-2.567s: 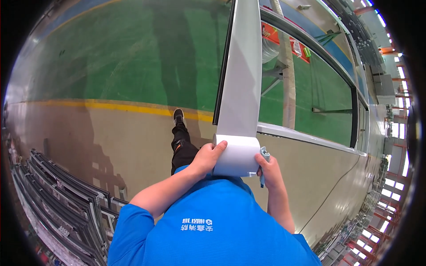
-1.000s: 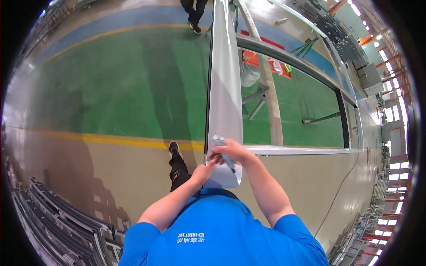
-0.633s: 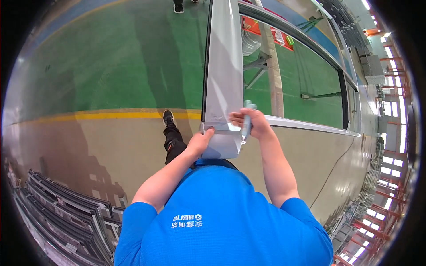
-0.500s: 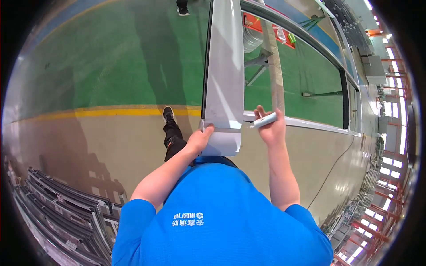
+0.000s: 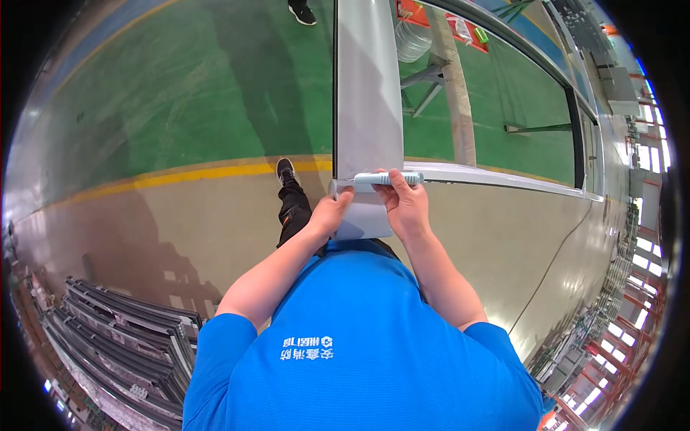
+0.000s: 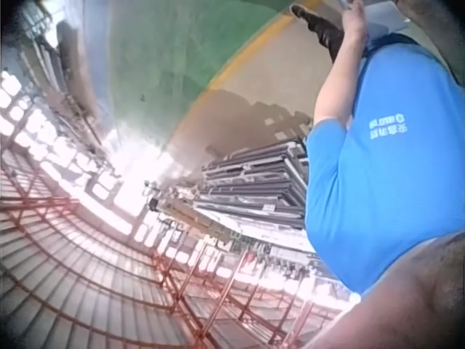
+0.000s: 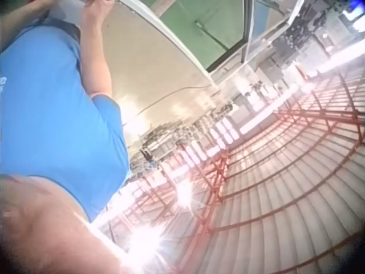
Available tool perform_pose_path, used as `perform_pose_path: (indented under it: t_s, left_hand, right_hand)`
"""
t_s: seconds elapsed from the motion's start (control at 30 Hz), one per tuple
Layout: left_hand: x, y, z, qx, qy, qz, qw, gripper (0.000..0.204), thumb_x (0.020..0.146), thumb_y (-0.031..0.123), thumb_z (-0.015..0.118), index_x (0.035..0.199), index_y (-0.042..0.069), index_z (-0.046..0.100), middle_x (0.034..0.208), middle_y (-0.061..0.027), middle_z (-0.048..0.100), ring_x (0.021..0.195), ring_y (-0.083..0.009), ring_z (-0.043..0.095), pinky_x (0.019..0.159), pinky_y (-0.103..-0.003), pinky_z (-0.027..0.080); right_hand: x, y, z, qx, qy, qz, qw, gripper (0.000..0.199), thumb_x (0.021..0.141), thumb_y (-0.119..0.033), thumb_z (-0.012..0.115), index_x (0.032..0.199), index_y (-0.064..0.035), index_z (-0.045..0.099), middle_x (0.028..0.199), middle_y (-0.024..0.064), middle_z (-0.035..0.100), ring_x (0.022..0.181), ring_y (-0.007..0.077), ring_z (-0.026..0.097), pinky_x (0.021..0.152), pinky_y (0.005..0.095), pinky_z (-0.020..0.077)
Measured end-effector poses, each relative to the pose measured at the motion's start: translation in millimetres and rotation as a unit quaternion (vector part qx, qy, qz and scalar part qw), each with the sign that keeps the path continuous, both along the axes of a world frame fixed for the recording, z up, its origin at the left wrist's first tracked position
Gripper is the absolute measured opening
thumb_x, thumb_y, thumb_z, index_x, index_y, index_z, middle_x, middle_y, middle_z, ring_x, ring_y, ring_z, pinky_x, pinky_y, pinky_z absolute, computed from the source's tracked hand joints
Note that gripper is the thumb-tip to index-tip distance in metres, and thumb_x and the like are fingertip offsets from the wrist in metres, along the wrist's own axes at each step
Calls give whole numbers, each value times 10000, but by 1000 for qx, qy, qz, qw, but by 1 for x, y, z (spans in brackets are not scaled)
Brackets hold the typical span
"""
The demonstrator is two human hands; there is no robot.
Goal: Applying white protective tape to the edges of a large metal frame in a fabrication floor.
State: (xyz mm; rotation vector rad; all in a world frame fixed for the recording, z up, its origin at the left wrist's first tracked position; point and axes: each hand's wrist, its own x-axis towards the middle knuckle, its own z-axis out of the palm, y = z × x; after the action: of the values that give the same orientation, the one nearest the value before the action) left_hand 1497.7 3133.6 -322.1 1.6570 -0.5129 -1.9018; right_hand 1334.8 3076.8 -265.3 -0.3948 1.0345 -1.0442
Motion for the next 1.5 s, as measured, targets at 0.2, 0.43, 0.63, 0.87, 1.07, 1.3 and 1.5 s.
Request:
perform_pose_path:
  t_s: [0.2, 0.43, 0.63, 0.87, 1.07, 1.3, 1.5]
  left_hand:
    - [2, 0, 2, 6, -34, -19, 999, 603, 966, 474, 540, 1153, -98, 587, 986, -101, 647, 874, -152, 572, 773, -295, 464]
    - [-2, 2, -10, -3, -35, -6, 999, 618, 970, 459, 542, 1214, -108, 561, 1073, -125, 640, 964, -167, 574, 857, -302, 456]
    - [-2, 7, -30, -21, -13, 29, 999, 657, 932, 505, 558, 1191, -98, 583, 1074, -160, 655, 968, -217, 601, 853, -329, 466]
    - [-2, 3, -28, -8, -11, 22, 1000, 622, 948, 474, 557, 1186, -100, 570, 1058, -147, 646, 973, -204, 592, 851, -321, 462]
    - [-5, -8, 2, 25, 15, 14, 999, 561, 984, 436, 532, 1240, -63, 553, 1146, -134, 636, 1040, -224, 599, 906, -339, 471]
    - [18, 0, -5, 54, -52, 15, 997, 688, 941, 391, 615, 1356, -114, 401, 1284, -197, 548, 1170, -285, 540, 1008, -378, 421]
    - [4, -27, 51, -405, -541, -163, 719, 903, 891, 449, 629, 1491, -69, 197, 1550, -261, 226, 1446, -375, 208, 1186, -450, 130]
  right_hand:
    - [7, 3, -5, -1, 10, -6, 1000, 279, 920, -183, 685, 1026, 63, 607, 1055, 161, 657, 948, 240, 665, 902, 376, 576]
    - [-7, -1, 0, -29, 52, -11, 998, 278, 911, -190, 697, 1016, 51, 604, 1038, 149, 657, 945, 233, 667, 886, 368, 585]
    - [-71, -15, 7, -40, 114, -77, 990, 282, 924, -181, 680, 1064, 37, 568, 984, 112, 647, 905, 226, 672, 854, 364, 599]
    - [-157, 8, -4, -65, 219, -222, 948, 216, 893, -151, 673, 1028, -19, 569, 926, 89, 633, 761, 169, 621, 652, 309, 545]
    - [-90, 29, -30, 57, 372, 301, 876, 452, 785, -347, 771, 1039, 2, 638, 826, 67, 647, 682, 135, 581, 598, 309, 477]
    - [-85, 32, -63, -7, 305, 325, 895, 678, 772, -389, 800, 1258, 9, 543, 865, 100, 619, 719, 163, 557, 665, 316, 476]
    - [-86, 52, -102, -90, 351, 245, 899, 782, 700, -497, 814, 1193, 53, 556, 957, 213, 659, 895, 298, 631, 802, 377, 495]
